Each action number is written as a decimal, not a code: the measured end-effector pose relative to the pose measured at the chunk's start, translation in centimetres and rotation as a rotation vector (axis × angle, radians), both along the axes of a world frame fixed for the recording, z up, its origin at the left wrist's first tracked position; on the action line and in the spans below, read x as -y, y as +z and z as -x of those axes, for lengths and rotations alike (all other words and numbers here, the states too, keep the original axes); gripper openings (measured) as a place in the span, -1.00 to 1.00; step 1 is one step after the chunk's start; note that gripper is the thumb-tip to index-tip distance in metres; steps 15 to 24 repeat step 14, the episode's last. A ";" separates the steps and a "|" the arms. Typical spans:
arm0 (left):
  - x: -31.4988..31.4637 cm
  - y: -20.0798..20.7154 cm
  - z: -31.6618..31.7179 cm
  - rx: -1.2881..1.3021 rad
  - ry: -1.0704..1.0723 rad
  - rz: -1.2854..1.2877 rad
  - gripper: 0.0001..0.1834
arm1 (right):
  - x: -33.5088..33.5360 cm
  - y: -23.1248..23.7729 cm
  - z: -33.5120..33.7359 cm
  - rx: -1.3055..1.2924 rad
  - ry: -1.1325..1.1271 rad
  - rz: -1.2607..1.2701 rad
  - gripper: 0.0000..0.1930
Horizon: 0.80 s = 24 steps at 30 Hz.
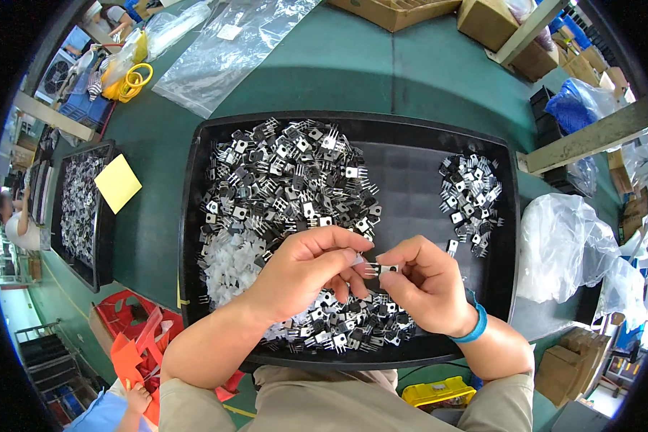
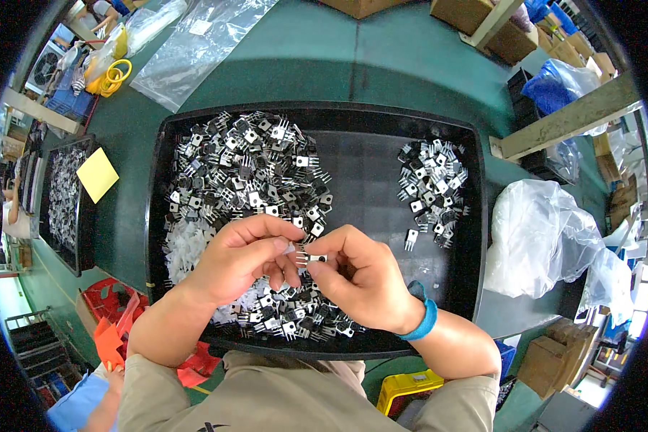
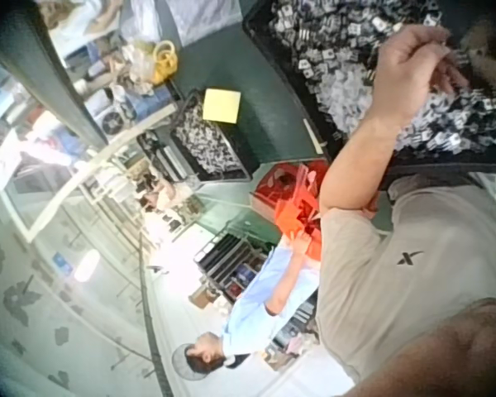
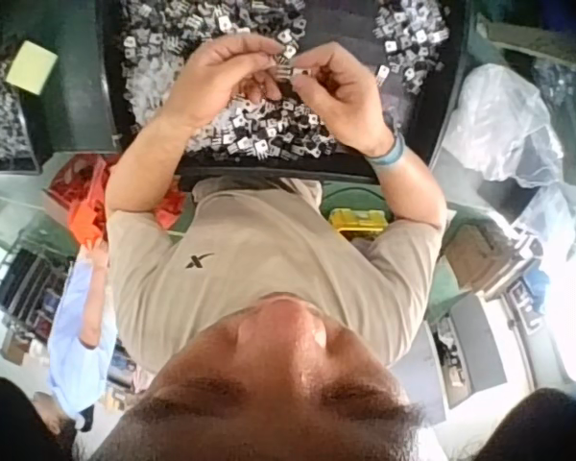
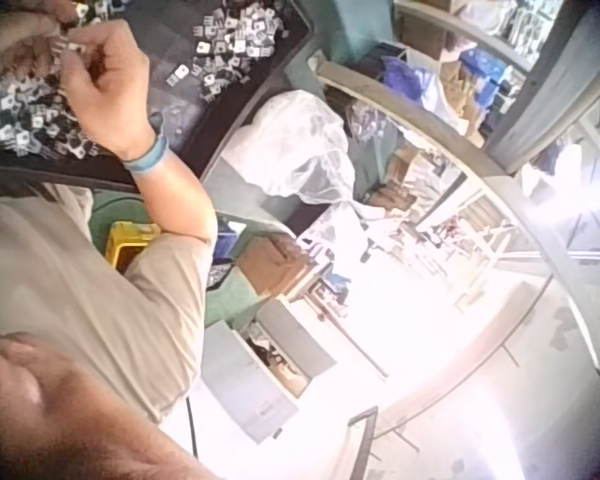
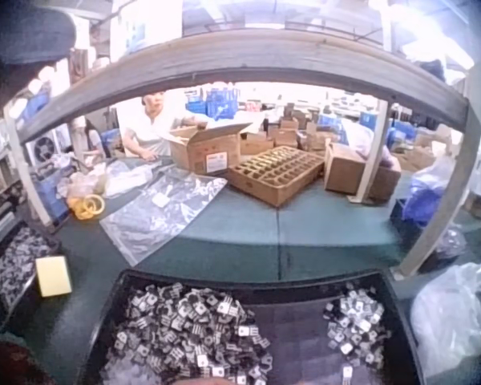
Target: The person sits at a workstation and repeatedly picks up small black electronic components and white plastic clips from a black tray. They insert the clips into the components by hand and place the assembled units into a separate pile on the right side of the tray. The process is repetitive and involves fine motor manipulation of small parts.
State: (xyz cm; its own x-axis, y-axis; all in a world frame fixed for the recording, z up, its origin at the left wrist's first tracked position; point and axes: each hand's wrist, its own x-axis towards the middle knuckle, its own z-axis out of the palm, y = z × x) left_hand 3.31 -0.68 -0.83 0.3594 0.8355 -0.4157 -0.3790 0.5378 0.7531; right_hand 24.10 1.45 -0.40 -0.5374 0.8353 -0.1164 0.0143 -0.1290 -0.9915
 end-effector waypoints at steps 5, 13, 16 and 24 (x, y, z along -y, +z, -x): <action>0.0 0.4 0.0 0.006 -0.022 0.005 -0.75 | 0.1 -0.5 -0.1 -0.006 0.076 0.045 -0.82; 0.1 0.2 -0.2 0.004 -0.020 -0.016 -0.75 | 0.4 -0.5 0.3 -0.018 -0.037 0.068 -0.81; 0.1 0.1 -0.1 0.010 -0.034 -0.016 -0.75 | 0.4 -0.8 0.3 -0.020 -0.051 0.060 -0.80; 0.1 0.1 -0.1 0.010 -0.034 -0.016 -0.75 | 0.4 -0.8 0.3 -0.020 -0.051 0.060 -0.80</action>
